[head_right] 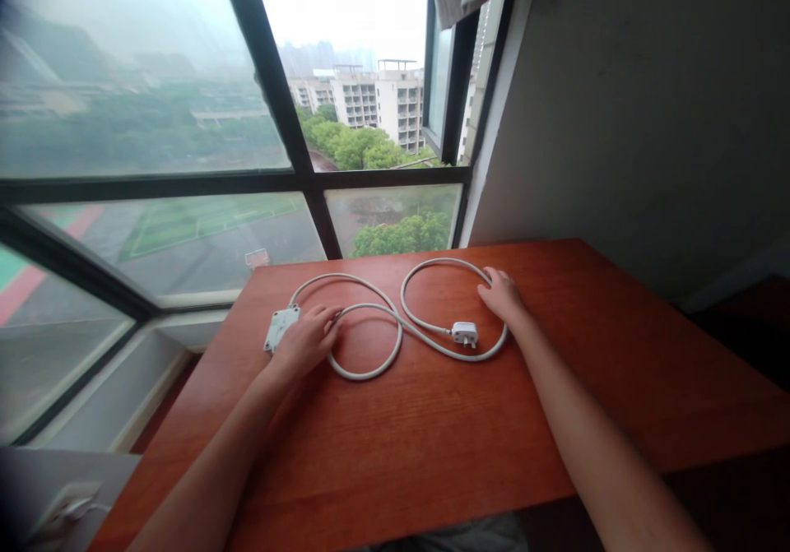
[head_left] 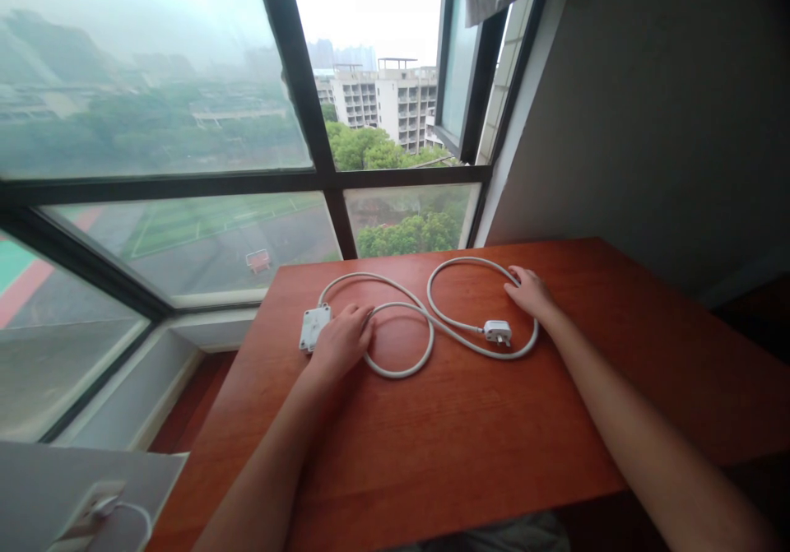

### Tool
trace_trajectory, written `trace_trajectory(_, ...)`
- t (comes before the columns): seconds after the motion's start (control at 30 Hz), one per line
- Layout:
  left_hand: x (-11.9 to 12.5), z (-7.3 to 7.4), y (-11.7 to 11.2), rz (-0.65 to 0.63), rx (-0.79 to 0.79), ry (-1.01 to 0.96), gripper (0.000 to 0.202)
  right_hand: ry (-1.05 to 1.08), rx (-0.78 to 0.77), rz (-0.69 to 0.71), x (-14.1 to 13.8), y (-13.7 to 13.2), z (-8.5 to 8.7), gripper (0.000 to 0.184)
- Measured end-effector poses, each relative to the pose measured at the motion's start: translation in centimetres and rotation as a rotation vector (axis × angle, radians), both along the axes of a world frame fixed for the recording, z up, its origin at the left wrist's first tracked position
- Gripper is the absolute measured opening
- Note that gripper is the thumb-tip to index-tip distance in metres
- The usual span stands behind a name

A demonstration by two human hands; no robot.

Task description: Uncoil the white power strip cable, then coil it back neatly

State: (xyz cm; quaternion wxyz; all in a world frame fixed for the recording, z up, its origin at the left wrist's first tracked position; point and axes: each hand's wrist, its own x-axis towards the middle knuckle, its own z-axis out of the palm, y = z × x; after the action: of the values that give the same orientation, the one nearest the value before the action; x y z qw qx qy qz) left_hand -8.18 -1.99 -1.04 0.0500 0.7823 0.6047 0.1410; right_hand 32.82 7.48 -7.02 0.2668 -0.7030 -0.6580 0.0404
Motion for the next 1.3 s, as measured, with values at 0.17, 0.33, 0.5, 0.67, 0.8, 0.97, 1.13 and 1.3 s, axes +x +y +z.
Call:
trace_trajectory(0.17, 0.1, 0.5, -0.1, 0.012, 0.048, -0.062, 0.033, 0.097, 0.141, 0.022, -0.8, -1.2, 1.0, 0.040)
trace_trajectory(0.33, 0.0, 0.6, 0.1, 0.006, 0.115, -0.149, 0.031, 0.413, 0.164, -0.017, -1.0, -4.0, 1.3, 0.031)
trace_trajectory(0.5, -2.1, 1.2, 0.7, 0.078, 0.252, -0.232, 0.029, 0.344, 0.169, -0.198, 0.5, -5.4, 0.2, 0.029)
trace_trajectory(0.67, -7.5, -0.2, 2.4, 0.411, 0.369, -0.406, 0.032, 0.379, 0.119, -0.176, 1.8, -4.7, -1.3, 0.031)
trace_trajectory(0.8, -10.8, -2.5, 3.6, 0.624, 0.222, -0.586, 0.034, 0.456, 0.119, -0.210, 2.1, -4.2, -2.1, 0.033)
trace_trajectory(0.97, -10.1, -2.6, 3.5, 0.515, 0.106, -0.397, 0.034, 0.435, 0.091, -0.174, 2.4, -4.0, -2.6, 0.031)
trace_trajectory(1.13, -8.9, -1.9, 3.1, 0.383, 0.068, -0.310, 0.035, 0.400, 0.081, -0.157, 2.5, -3.8, -2.8, 0.031)
trace_trajectory(1.3, -8.6, -1.4, 2.8, 0.403, 0.089, -0.257, 0.039, 0.418, 0.097, -0.172, 2.3, -4.0, -2.4, 0.031)
